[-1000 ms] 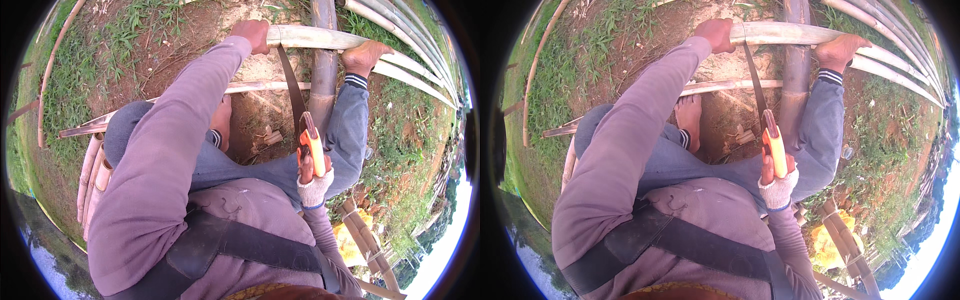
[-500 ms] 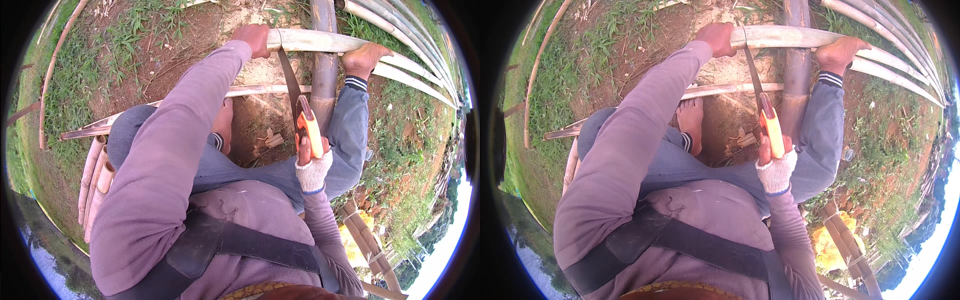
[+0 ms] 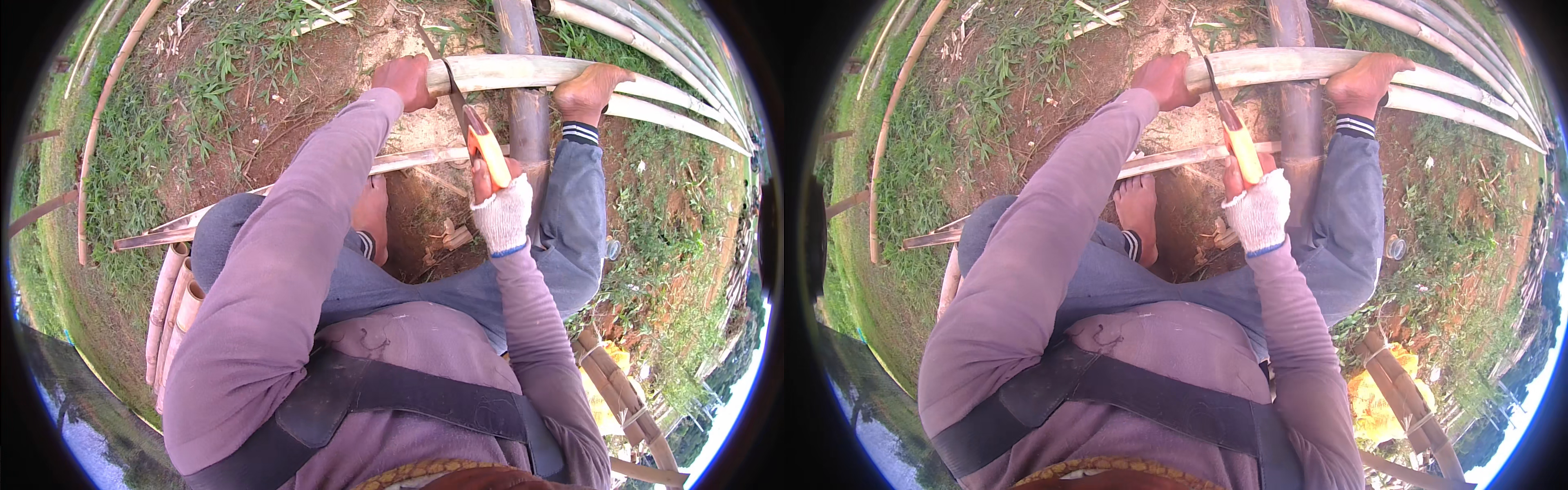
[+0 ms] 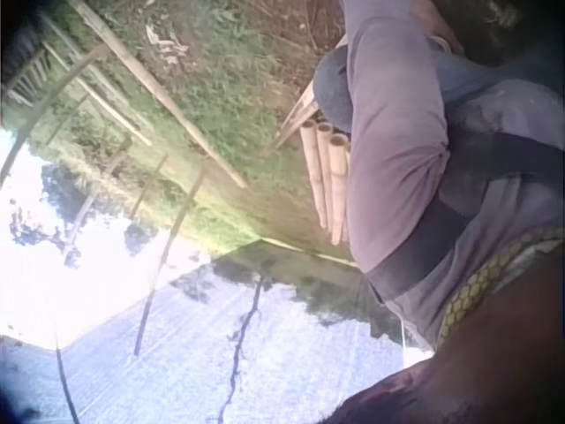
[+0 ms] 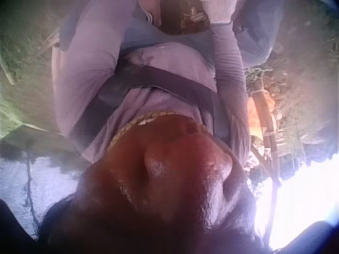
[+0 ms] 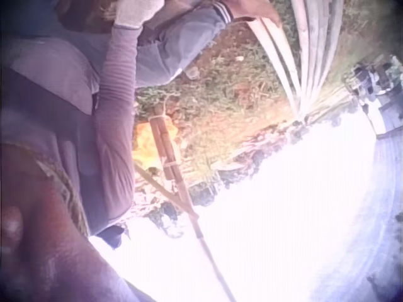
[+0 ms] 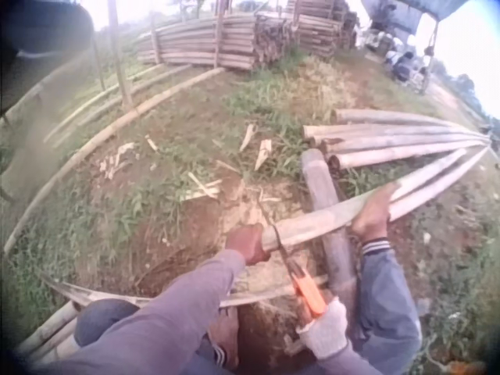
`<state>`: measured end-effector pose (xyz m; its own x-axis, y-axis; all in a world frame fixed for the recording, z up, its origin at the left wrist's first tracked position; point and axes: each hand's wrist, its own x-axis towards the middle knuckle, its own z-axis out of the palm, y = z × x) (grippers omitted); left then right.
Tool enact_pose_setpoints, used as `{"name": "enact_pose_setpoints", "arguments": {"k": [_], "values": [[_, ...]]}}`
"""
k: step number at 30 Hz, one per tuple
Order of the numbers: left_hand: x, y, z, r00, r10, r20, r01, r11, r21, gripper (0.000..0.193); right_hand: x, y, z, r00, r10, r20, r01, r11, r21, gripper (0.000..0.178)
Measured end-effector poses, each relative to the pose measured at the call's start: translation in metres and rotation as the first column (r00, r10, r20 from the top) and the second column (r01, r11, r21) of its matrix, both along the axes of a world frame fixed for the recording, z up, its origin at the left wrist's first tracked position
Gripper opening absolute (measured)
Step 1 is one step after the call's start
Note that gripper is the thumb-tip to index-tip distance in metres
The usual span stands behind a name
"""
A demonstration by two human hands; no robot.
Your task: The person sits on the ground and uses a hand saw to cut long bamboo poles into shorter sections. They repeatedly position a pole, saw through it, and move the cut piece aside.
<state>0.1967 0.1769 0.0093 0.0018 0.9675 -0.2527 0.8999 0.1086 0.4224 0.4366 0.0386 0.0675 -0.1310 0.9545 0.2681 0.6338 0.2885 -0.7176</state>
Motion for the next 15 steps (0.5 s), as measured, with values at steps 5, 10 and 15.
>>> {"name": "enact_pose_setpoints", "arguments": {"k": [5, 10, 15], "values": [[-0.001, -0.005, -0.005, 1.0, 0.014, -0.004, -0.014, 1.0, -0.008, 0.065, 0.066, -0.099, 0.037, 0.991, 0.072, 0.115, -0.064, 0.995, -0.072, 0.016], [0.006, -0.003, -0.02, 0.999, -0.003, 0.05, -0.001, 0.998, 0.067, 0.068, -0.004, 0.015, -0.01, 0.999, -0.038, 0.018, 0.038, 0.999, -0.007, 0.027], [0.005, -0.004, -0.015, 0.999, 0.037, 0.001, -0.037, 0.999, 0.034, 0.072, -0.029, 0.051, -0.019, 0.997, -0.062, 0.043, 0.062, 0.998, 0.004, 0.031]]}}
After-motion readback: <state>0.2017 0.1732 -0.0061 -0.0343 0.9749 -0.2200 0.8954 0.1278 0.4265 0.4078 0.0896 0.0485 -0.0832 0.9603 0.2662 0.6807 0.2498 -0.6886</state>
